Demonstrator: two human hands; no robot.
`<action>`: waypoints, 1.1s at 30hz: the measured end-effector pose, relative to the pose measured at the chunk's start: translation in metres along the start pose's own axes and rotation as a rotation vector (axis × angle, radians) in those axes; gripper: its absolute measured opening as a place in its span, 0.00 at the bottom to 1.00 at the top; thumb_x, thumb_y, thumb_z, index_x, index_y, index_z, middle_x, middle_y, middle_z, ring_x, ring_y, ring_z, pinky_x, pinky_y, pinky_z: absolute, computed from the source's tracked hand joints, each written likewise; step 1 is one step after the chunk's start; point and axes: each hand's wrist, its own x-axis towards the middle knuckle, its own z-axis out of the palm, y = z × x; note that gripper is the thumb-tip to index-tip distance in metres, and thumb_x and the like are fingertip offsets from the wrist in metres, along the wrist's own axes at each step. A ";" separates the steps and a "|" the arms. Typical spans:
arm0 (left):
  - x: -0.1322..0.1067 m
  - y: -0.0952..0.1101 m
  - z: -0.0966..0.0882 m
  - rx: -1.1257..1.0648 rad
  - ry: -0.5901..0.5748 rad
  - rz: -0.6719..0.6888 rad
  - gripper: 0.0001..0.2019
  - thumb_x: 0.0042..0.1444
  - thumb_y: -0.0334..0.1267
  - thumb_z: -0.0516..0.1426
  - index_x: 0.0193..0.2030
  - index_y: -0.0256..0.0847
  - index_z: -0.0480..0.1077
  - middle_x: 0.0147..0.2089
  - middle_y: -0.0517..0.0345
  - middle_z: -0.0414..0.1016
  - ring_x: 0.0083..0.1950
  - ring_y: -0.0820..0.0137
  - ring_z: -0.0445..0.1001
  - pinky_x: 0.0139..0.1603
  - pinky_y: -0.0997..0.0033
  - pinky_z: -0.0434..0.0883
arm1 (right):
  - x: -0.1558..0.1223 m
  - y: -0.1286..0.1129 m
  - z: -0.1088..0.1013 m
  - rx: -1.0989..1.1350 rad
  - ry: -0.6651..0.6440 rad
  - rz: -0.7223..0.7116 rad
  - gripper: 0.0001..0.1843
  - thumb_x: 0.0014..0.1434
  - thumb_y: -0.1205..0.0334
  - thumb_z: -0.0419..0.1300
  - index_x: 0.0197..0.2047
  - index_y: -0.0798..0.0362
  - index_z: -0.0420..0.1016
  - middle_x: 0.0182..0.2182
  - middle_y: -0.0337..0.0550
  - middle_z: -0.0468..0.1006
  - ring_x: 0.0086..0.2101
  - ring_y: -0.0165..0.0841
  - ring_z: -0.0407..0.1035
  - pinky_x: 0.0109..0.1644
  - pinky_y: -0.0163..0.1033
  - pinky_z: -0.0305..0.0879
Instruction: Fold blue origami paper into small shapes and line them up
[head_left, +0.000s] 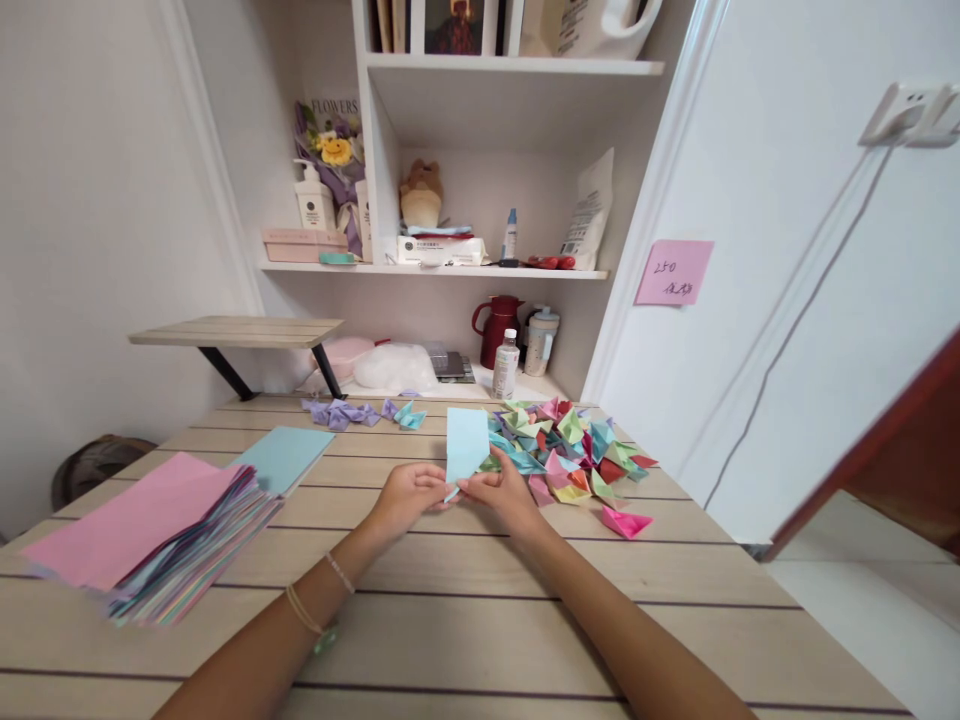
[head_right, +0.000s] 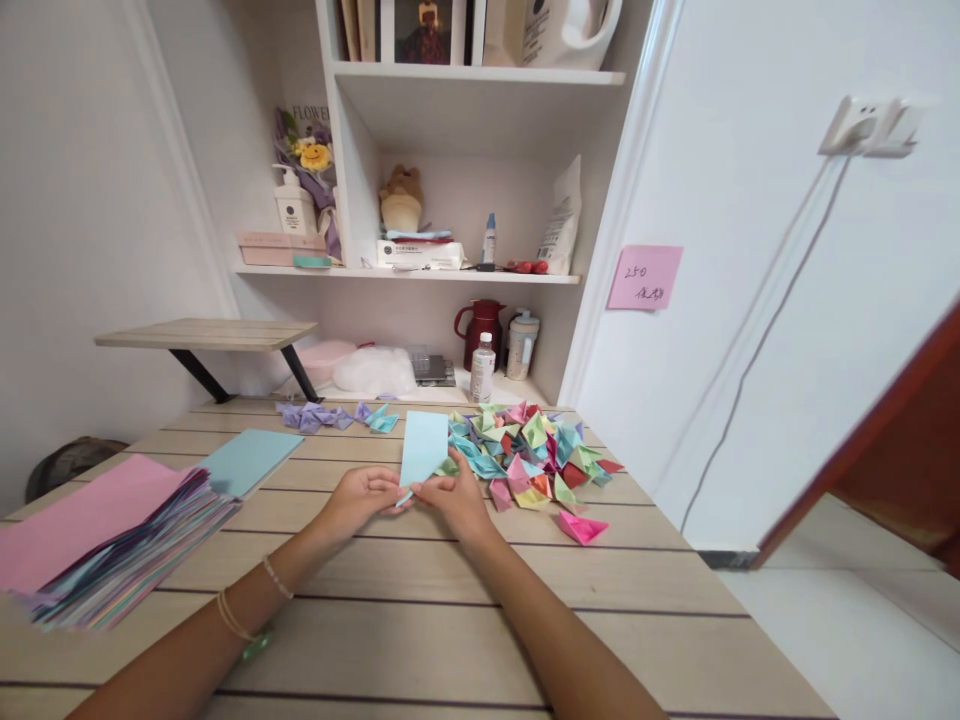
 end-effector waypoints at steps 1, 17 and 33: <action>0.000 0.000 0.000 0.003 -0.004 -0.002 0.16 0.35 0.38 0.66 0.30 0.32 0.69 0.27 0.49 0.77 0.29 0.67 0.76 0.30 0.73 0.72 | 0.000 0.001 0.001 0.007 0.009 0.001 0.43 0.36 0.59 0.68 0.54 0.55 0.54 0.21 0.33 0.74 0.25 0.31 0.70 0.33 0.38 0.66; -0.004 -0.005 0.006 0.066 -0.061 -0.112 0.15 0.35 0.40 0.65 0.26 0.32 0.67 0.25 0.50 0.76 0.27 0.68 0.76 0.30 0.73 0.71 | -0.004 0.006 0.007 0.028 0.084 -0.052 0.31 0.36 0.61 0.68 0.43 0.52 0.60 0.21 0.34 0.74 0.24 0.32 0.71 0.34 0.39 0.67; -0.008 -0.004 0.012 0.074 -0.135 -0.104 0.15 0.39 0.42 0.63 0.27 0.32 0.67 0.26 0.49 0.76 0.26 0.69 0.75 0.29 0.74 0.71 | 0.008 -0.015 -0.015 0.211 0.239 -0.092 0.36 0.36 0.61 0.69 0.49 0.54 0.60 0.26 0.39 0.77 0.32 0.35 0.73 0.43 0.44 0.68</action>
